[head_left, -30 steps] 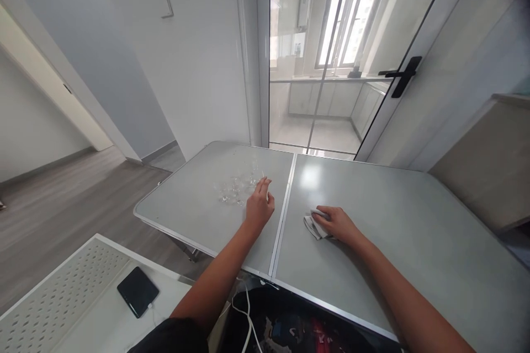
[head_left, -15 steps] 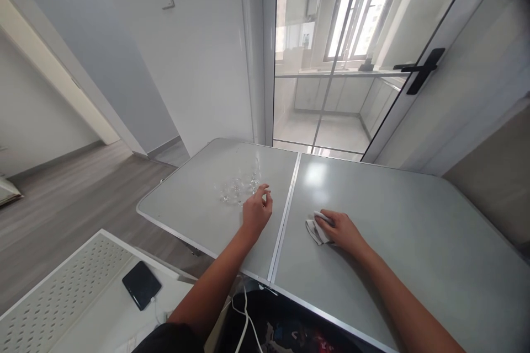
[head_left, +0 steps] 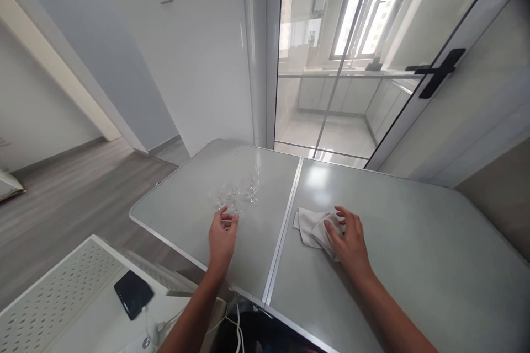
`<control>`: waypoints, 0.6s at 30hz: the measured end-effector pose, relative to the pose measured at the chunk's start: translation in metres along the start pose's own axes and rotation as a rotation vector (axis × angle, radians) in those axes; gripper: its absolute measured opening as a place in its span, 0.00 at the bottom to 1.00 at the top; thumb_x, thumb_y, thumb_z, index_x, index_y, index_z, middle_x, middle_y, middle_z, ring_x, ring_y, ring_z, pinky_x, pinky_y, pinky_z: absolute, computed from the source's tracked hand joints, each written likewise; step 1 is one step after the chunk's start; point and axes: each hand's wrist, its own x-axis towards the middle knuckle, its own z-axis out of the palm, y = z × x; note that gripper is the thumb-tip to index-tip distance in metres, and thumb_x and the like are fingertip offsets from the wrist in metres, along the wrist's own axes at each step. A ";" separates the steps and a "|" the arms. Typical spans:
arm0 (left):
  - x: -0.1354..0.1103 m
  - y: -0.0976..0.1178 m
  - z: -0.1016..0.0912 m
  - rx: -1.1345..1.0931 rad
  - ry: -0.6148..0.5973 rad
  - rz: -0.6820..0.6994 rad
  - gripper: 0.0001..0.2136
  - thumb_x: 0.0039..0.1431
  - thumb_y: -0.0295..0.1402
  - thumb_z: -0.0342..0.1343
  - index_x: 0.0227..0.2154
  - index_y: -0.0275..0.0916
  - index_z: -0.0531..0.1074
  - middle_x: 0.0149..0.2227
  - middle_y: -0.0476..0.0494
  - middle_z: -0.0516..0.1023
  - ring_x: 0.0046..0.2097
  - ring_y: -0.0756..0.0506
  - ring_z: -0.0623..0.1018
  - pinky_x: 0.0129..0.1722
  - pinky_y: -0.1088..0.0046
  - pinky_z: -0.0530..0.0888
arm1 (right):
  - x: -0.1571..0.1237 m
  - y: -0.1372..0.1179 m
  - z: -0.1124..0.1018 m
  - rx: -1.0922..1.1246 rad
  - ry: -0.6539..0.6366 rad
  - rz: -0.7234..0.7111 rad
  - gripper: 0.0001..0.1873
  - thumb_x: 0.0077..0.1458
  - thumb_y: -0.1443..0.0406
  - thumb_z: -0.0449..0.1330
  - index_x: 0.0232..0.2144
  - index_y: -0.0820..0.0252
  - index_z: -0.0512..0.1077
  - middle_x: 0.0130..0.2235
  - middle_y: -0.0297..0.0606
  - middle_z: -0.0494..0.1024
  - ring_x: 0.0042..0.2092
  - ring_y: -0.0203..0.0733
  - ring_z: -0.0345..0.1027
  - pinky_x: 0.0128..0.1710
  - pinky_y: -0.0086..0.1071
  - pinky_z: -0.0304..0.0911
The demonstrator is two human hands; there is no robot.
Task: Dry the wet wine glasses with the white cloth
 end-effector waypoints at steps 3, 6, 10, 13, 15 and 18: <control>0.010 0.001 0.006 0.069 -0.038 0.010 0.33 0.54 0.51 0.62 0.58 0.36 0.66 0.39 0.42 0.76 0.34 0.46 0.78 0.26 0.73 0.75 | -0.001 -0.004 -0.004 -0.190 -0.075 -0.180 0.18 0.61 0.50 0.59 0.43 0.56 0.74 0.43 0.43 0.71 0.44 0.50 0.68 0.48 0.44 0.66; 0.017 0.004 0.011 0.086 -0.059 0.021 0.34 0.52 0.52 0.63 0.57 0.36 0.67 0.37 0.44 0.76 0.32 0.47 0.78 0.27 0.73 0.75 | -0.001 -0.005 -0.006 -0.291 -0.213 -0.190 0.22 0.56 0.51 0.64 0.49 0.55 0.75 0.43 0.43 0.71 0.45 0.52 0.69 0.49 0.45 0.67; 0.025 0.006 0.017 0.087 -0.093 0.017 0.33 0.51 0.53 0.64 0.55 0.36 0.70 0.34 0.45 0.78 0.30 0.47 0.78 0.26 0.73 0.74 | 0.002 -0.006 -0.010 -0.316 -0.355 -0.174 0.26 0.57 0.56 0.64 0.58 0.51 0.73 0.43 0.43 0.75 0.44 0.52 0.71 0.47 0.43 0.67; 0.027 0.007 0.016 0.106 -0.110 0.010 0.29 0.53 0.53 0.63 0.48 0.35 0.74 0.32 0.43 0.80 0.29 0.46 0.79 0.26 0.72 0.74 | 0.005 -0.010 -0.016 -0.139 -0.319 -0.080 0.16 0.65 0.57 0.55 0.47 0.53 0.80 0.39 0.41 0.78 0.38 0.47 0.72 0.42 0.38 0.66; 0.023 0.010 0.013 0.187 -0.095 0.094 0.25 0.53 0.52 0.63 0.44 0.35 0.77 0.32 0.42 0.81 0.31 0.45 0.79 0.31 0.70 0.76 | 0.007 -0.013 -0.021 0.019 -0.245 0.078 0.18 0.66 0.54 0.54 0.43 0.55 0.80 0.33 0.38 0.78 0.31 0.43 0.69 0.35 0.35 0.65; 0.012 0.024 0.015 0.290 -0.123 0.241 0.20 0.55 0.49 0.63 0.41 0.38 0.78 0.33 0.44 0.81 0.32 0.45 0.79 0.34 0.70 0.76 | 0.012 -0.014 -0.025 0.342 -0.088 0.371 0.20 0.62 0.49 0.58 0.42 0.56 0.79 0.28 0.34 0.75 0.28 0.39 0.66 0.28 0.31 0.62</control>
